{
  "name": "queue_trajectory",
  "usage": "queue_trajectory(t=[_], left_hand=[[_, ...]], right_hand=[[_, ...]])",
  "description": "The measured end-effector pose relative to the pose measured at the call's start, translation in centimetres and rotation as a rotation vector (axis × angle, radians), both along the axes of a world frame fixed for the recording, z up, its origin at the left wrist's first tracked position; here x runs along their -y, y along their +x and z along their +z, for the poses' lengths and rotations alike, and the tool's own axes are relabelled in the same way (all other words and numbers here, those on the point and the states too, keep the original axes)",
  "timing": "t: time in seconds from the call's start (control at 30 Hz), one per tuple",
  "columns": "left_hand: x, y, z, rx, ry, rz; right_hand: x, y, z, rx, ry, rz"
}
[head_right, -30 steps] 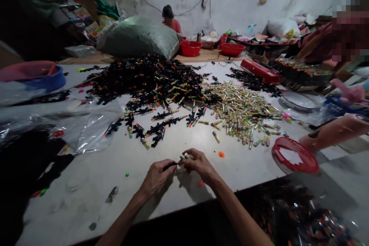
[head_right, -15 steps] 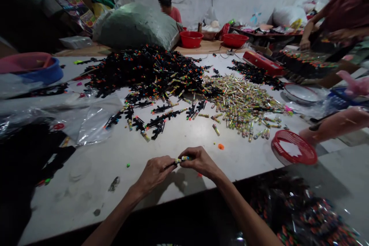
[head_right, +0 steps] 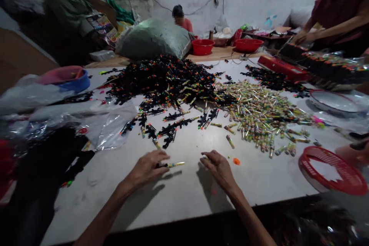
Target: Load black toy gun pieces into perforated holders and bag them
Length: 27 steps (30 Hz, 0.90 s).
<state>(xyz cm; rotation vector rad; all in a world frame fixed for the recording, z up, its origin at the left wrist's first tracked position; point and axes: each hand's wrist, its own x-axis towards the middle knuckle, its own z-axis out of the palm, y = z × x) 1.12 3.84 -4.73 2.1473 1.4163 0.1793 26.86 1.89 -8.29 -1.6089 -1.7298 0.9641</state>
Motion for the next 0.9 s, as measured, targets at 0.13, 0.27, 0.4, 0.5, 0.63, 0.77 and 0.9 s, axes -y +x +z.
queue_trajectory(t=[0.13, 0.27, 0.4, 0.5, 0.63, 0.77, 0.9], left_hand=[[-4.7, 0.8, -0.1, -0.193, 0.125, 0.233], [-7.2, 3.1, -1.8, -0.279, 0.111, 0.307], [-6.0, 3.2, -2.4, -0.217, 0.136, 0.31], [-4.1, 2.8, -2.4, -0.099, 0.174, 0.317], [-1.3, 3.7, -3.1, 0.053, 0.219, 0.333], [2.3, 5.8, -4.9, 0.155, 0.209, 0.272], [4.5, 6.5, -6.7, 0.281, 0.152, 0.262]], right_hand=[[-1.7, -0.2, -2.2, 0.283, 0.043, -0.102], [-1.5, -1.3, -2.5, 0.378, 0.094, -0.064], [-1.3, -0.8, -2.1, 0.146, 0.07, -0.082], [-1.2, -1.4, -1.6, -0.178, -0.022, -0.114], [-0.9, -4.3, -1.2, -0.347, -0.042, -0.135], [-1.1, -6.1, -2.0, -0.214, 0.082, -0.201], [-1.3, -5.3, -2.4, -0.511, -0.115, -0.255]])
